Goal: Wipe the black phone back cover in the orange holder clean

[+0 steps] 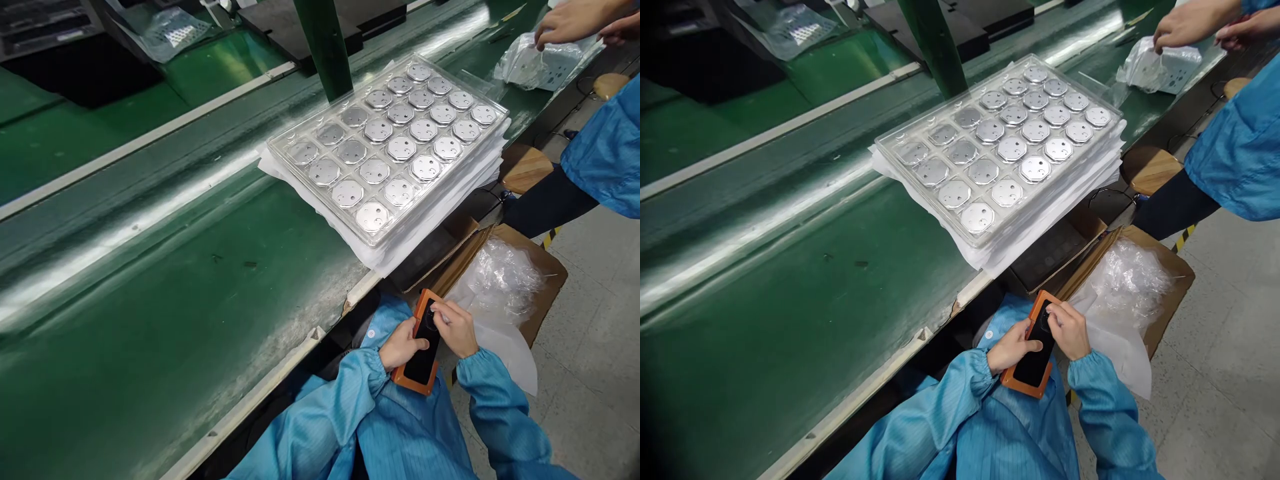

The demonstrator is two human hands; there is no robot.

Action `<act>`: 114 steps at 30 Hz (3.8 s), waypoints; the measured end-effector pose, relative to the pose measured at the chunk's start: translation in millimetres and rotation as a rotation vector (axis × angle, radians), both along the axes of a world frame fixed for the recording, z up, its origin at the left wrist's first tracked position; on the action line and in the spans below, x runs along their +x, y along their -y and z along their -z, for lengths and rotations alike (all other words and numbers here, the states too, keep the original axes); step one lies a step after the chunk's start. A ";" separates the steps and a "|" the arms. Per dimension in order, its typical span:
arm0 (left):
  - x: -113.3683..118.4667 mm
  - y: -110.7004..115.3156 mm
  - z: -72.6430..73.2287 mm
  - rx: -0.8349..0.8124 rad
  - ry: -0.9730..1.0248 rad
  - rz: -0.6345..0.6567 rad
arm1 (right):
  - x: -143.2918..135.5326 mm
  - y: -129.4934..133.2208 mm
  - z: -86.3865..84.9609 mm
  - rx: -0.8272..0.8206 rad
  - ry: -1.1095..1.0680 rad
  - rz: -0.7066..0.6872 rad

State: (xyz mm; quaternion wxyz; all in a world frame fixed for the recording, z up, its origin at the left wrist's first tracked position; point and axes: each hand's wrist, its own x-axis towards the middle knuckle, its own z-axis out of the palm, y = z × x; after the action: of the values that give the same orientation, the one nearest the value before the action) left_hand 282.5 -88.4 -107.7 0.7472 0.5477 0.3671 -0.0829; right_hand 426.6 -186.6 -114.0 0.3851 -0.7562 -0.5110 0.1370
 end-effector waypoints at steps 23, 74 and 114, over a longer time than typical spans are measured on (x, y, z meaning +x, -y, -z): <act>-0.3 -3.4 -8.3 0.283 -0.108 0.142 | 3.8 -9.8 -2.1 -0.157 -0.035 -0.022; -0.8 4.2 -27.5 0.442 -0.145 0.255 | 9.1 -10.4 -31.7 -0.337 -0.026 -0.063; -19.7 -13.2 -126.8 -0.361 0.153 -0.110 | 50.5 49.1 -24.8 -0.051 -0.043 0.582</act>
State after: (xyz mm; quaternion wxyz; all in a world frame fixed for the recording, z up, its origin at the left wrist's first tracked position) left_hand 262.8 -75.2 19.1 0.8624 0.3887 0.3179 -0.0644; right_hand 477.1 -235.7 -89.2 0.4000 -0.8772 -0.2609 0.0497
